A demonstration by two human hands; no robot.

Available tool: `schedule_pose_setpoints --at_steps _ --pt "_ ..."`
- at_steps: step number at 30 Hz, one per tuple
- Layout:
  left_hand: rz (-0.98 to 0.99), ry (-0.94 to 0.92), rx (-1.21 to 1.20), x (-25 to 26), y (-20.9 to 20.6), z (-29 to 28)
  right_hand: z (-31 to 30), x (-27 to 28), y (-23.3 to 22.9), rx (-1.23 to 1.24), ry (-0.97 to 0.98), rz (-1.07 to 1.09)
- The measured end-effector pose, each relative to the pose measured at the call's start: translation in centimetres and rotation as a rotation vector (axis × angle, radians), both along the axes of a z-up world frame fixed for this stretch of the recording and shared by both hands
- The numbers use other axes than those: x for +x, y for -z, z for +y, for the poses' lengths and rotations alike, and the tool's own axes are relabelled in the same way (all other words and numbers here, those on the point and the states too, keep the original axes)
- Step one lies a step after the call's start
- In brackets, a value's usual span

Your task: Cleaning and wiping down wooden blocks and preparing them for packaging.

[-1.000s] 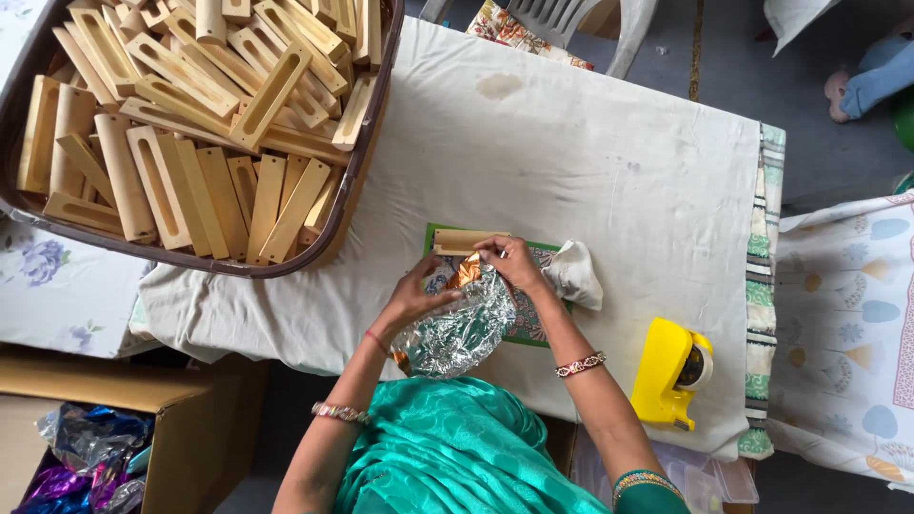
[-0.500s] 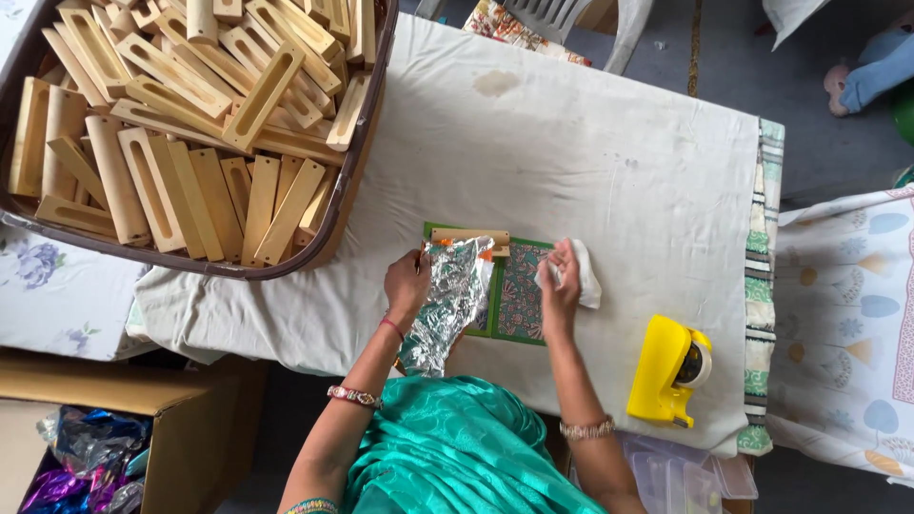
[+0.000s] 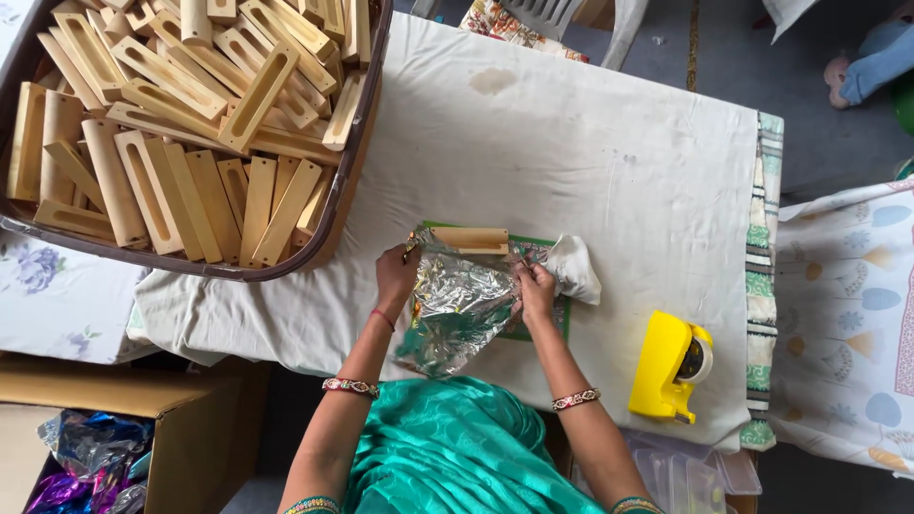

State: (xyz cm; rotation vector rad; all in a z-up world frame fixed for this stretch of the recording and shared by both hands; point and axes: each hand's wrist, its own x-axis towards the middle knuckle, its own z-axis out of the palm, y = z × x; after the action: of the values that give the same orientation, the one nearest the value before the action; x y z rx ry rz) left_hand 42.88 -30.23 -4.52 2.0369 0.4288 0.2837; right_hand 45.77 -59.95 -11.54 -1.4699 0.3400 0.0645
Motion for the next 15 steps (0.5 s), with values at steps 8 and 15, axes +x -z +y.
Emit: schedule_pose_setpoints --at_steps 8,15 --pt "0.173 -0.026 -0.030 -2.9 4.5 1.4 -0.8 2.6 -3.6 -0.455 -0.267 -0.025" --pt "0.107 0.026 -0.228 -7.1 3.8 3.8 2.6 6.0 -7.3 -0.767 -0.222 -0.464"
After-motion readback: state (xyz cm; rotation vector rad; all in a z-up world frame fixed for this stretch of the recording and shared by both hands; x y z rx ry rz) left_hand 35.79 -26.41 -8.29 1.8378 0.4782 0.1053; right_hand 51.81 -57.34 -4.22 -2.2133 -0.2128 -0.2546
